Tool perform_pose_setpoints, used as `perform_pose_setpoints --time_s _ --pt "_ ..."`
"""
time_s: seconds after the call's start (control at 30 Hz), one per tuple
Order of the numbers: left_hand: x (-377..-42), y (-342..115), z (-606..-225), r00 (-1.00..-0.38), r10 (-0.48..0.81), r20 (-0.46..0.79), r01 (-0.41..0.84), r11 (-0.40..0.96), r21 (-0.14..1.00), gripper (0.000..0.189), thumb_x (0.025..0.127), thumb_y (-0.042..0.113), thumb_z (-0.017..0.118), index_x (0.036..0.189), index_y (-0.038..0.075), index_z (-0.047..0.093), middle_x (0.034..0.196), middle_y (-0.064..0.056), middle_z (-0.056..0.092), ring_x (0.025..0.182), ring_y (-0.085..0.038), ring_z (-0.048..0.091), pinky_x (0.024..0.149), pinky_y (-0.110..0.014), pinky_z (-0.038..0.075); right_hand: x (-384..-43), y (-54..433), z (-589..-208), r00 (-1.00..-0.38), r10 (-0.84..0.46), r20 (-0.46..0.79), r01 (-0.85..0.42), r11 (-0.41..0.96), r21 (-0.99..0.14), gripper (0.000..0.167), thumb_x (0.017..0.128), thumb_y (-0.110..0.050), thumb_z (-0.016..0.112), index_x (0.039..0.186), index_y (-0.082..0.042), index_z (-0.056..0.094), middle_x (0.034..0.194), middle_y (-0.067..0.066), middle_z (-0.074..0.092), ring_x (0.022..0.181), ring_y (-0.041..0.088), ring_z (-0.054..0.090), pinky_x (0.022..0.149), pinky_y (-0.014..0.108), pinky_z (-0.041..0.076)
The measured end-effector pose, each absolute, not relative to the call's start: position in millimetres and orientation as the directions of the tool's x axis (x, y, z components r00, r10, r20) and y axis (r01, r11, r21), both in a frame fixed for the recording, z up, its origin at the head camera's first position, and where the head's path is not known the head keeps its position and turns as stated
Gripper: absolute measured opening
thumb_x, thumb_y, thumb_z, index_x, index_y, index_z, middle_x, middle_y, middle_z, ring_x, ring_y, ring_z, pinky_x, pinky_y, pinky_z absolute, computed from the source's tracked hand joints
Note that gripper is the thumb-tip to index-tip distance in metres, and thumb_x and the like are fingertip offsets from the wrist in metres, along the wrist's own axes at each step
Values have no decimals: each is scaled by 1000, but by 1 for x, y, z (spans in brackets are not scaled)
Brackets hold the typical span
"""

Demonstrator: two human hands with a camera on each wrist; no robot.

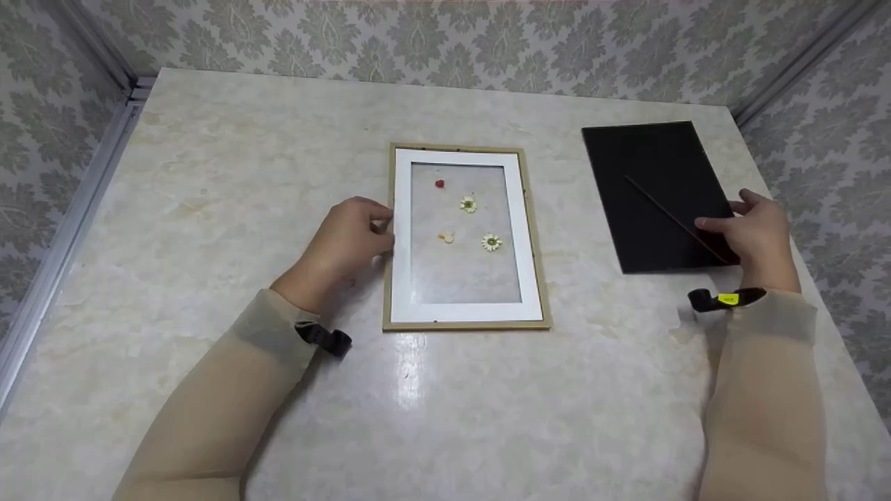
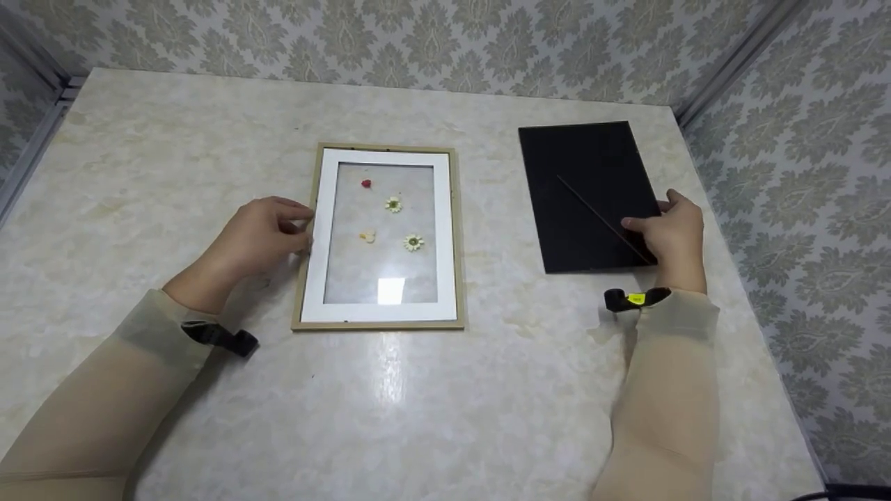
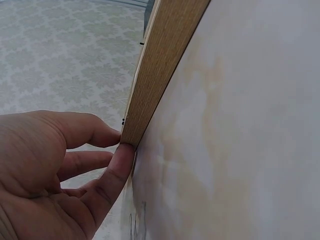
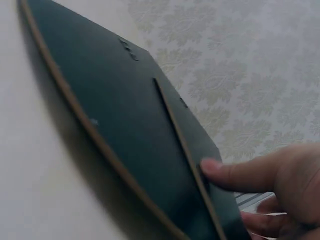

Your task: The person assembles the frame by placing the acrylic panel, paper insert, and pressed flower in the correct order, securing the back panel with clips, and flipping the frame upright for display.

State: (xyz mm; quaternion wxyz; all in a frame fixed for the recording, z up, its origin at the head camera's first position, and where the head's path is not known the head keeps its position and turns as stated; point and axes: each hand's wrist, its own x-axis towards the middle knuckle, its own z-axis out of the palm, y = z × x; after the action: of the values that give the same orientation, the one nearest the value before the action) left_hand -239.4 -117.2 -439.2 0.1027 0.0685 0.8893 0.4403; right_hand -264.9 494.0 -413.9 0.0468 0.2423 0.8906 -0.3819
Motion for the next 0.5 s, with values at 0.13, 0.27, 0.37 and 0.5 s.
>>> perform_pose_setpoints --time_s 0.13,0.27,0.37,0.5 --pt "-241 -116 -440 -972 213 -98 54 611 790 38 93 0 62 125 -3 83 134 -20 72 108 -27 63 93 -40 53 -264 494 -415 -876 347 -336 480 550 -684 99 109 -26 77 182 -15 12 189 14 23 166 30 43 123 25 51" --pt "-240 -116 -440 -972 208 -109 43 614 788 41 94 0 63 131 -4 81 142 -22 70 115 -28 64 100 -42 55 -264 493 -415 -884 281 -374 468 516 -717 91 110 -25 75 181 -12 19 170 4 54 127 6 67 96 11 55" --pt "-240 -117 -440 -972 204 -120 31 613 789 46 96 1 63 139 -4 77 151 -23 67 122 -31 67 106 -44 57 -265 490 -413 -893 216 -395 450 444 -775 87 110 -21 75 180 -10 25 130 -20 67 99 -7 66 86 12 57" --pt "-240 -117 -440 -971 207 -118 33 610 792 46 96 1 63 140 -3 78 151 -23 67 123 -31 68 107 -45 58 -265 484 -410 -902 111 -417 431 285 -856 82 110 -12 73 180 -8 29 108 -25 69 97 -3 70 84 14 58"
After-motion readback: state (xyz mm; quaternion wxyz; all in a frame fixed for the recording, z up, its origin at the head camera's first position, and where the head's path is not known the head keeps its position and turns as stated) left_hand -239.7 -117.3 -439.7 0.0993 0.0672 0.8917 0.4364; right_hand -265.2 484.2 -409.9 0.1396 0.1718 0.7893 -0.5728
